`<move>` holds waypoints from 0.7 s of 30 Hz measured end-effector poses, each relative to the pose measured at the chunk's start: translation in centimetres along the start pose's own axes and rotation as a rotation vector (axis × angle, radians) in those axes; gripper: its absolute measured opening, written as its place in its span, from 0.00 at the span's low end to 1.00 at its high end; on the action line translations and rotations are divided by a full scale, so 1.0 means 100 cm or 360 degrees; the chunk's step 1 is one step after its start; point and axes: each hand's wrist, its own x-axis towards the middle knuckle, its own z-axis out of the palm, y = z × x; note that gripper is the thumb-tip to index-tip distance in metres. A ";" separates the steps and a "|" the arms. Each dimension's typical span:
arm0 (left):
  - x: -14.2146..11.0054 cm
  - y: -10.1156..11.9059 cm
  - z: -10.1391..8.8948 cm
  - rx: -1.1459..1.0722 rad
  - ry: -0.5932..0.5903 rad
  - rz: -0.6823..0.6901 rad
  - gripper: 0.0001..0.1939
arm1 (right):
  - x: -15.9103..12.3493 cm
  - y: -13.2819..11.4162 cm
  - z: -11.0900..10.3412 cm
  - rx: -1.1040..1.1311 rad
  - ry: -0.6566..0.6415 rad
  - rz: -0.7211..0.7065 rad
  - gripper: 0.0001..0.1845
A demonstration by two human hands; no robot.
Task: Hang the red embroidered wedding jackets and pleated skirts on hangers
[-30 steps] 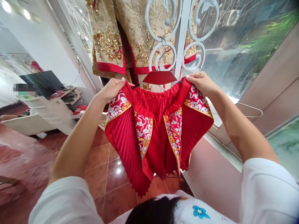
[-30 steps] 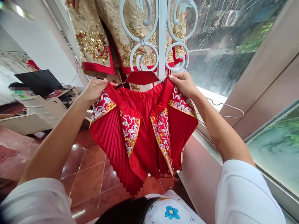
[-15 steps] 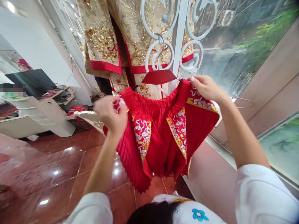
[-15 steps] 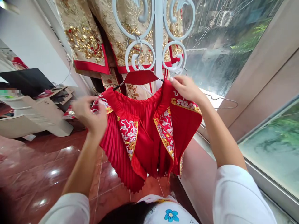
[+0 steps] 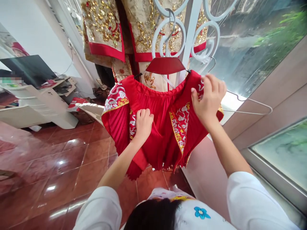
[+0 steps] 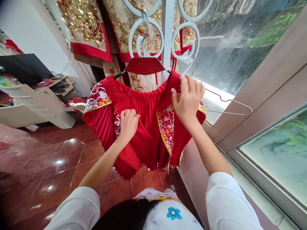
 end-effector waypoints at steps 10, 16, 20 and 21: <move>-0.089 0.032 0.007 -0.0445 0.0578 -0.0249 0.10 | -0.085 -0.034 0.043 -0.0217 -0.0786 0.0317 0.16; -0.143 0.044 0.026 -0.0894 0.0079 -0.0580 0.14 | -0.110 -0.031 0.026 -0.0001 -0.0767 0.0534 0.15; -0.166 0.023 0.043 -0.1220 -0.0149 -0.1093 0.21 | -0.137 -0.040 0.018 0.0064 -0.0756 0.0751 0.17; -0.171 0.017 0.048 -0.1338 -0.0172 -0.1227 0.22 | -0.146 -0.044 0.019 0.0116 -0.0755 0.0791 0.18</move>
